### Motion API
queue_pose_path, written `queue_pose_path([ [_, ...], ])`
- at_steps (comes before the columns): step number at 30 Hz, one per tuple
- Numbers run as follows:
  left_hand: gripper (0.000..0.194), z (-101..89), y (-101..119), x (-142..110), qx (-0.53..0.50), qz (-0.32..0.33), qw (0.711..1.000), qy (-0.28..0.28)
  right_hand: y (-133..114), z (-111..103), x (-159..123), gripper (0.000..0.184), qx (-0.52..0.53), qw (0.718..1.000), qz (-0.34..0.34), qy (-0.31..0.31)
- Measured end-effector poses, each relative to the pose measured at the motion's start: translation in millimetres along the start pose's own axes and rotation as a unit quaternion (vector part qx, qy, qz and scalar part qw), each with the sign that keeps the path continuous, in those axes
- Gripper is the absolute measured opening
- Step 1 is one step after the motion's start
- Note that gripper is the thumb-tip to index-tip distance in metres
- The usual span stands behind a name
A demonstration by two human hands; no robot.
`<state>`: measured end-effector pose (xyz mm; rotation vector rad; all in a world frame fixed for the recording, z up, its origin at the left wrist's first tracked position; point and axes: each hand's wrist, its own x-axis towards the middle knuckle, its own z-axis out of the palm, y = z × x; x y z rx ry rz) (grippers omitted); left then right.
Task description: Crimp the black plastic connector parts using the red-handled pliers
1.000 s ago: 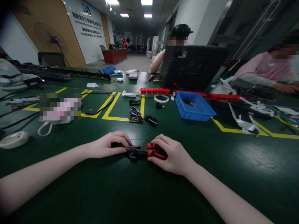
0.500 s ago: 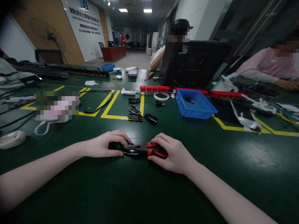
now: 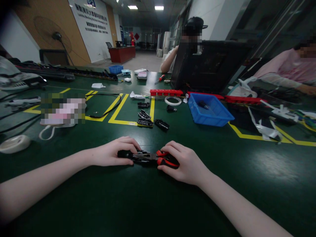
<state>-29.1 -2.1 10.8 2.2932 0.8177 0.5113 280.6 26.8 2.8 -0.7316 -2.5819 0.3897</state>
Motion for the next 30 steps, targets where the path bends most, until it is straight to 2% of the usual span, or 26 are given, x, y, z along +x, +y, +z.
queue_pose_path([
  [16,0.018,1.5,-2.0,0.3,0.001,-0.001,1.000,0.011,0.2,-5.5,2.1,0.032,0.023,1.000,0.016,-0.008],
  [30,0.018,2.9,-3.1,0.2,-0.007,0.002,1.000,0.019,-6.5,-0.2,2.7,0.033,-0.007,1.000,0.009,0.002],
])
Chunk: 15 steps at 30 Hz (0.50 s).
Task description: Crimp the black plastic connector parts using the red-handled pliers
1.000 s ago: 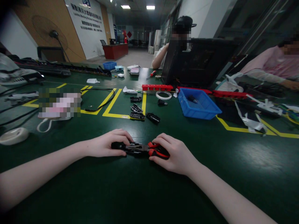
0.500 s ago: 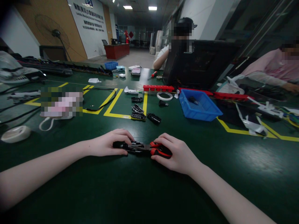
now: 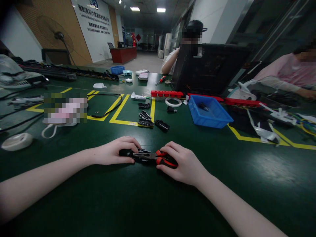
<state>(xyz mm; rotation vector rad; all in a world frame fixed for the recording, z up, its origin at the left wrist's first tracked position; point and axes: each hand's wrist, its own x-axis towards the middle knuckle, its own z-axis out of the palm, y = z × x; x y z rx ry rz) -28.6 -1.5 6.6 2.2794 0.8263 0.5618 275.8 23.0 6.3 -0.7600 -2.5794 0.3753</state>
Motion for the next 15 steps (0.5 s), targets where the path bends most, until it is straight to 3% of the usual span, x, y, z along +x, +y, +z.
queue_pose_path([
  [15,0.019,3.0,-2.2,-1.5,-0.016,-0.008,1.000,0.018,7.8,-1.2,-3.0,0.034,-0.017,1.000,-0.002,-0.002],
])
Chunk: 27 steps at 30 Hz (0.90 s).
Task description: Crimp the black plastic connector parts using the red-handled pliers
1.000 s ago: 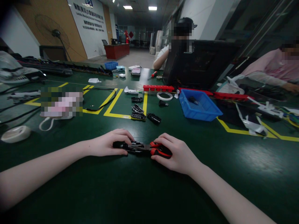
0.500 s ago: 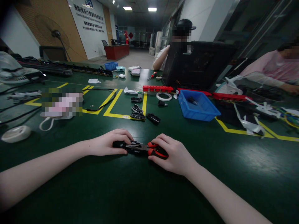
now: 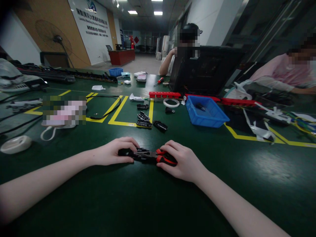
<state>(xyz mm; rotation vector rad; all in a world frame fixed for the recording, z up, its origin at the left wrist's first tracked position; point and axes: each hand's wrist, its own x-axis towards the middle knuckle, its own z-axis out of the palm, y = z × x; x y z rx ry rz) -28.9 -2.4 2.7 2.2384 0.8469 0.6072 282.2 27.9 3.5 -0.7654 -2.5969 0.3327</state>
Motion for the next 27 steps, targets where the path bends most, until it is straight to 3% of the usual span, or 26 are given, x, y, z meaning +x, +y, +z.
queue_pose_path([
  [27,0.018,0.1,1.0,0.4,0.003,-0.001,1.000,-0.002,-6.0,-0.3,1.9,0.035,-0.032,0.999,-0.012,0.003],
])
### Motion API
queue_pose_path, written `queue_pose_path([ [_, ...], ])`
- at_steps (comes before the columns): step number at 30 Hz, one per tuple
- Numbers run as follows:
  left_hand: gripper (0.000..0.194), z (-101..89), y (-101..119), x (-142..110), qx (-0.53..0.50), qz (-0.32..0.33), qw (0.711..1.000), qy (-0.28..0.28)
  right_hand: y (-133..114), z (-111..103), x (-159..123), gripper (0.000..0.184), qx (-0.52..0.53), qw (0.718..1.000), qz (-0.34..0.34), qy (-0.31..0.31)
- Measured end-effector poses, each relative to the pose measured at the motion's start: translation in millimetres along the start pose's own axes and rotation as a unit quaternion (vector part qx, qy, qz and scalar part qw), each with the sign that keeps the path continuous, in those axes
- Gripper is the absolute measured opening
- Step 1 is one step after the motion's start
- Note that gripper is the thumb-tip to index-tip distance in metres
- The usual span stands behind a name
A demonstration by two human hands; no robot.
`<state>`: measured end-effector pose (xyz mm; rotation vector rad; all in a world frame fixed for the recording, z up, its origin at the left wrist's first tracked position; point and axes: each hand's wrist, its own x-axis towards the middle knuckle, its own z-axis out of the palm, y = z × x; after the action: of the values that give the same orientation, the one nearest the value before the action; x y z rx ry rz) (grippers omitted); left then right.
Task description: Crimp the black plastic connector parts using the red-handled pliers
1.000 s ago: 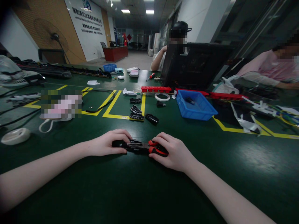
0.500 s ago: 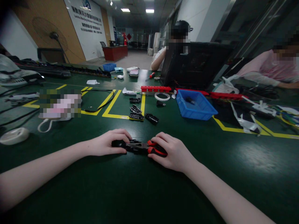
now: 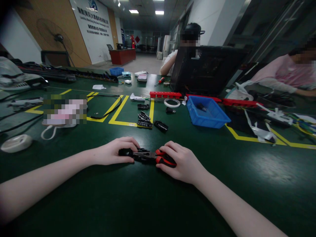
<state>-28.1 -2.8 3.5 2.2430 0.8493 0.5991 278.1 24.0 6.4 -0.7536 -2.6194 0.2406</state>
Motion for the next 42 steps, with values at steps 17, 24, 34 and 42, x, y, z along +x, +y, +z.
queue_pose_path([
  [17,0.015,-1.4,2.5,1.4,-0.007,-0.006,1.000,-0.002,3.7,3.3,-0.5,0.034,0.032,0.999,0.012,0.002],
  [24,0.016,-2.7,2.5,1.0,-0.004,0.000,1.000,0.000,1.6,0.1,2.0,0.031,0.047,0.999,0.021,-0.003],
  [34,0.014,-4.3,2.1,1.7,0.014,0.008,1.000,-0.011,6.7,1.7,-0.1,0.034,0.047,0.999,0.016,0.001],
  [42,0.014,-4.1,3.3,1.3,0.039,0.013,0.999,-0.008,4.4,5.9,-0.6,0.036,0.011,1.000,-0.002,0.016],
])
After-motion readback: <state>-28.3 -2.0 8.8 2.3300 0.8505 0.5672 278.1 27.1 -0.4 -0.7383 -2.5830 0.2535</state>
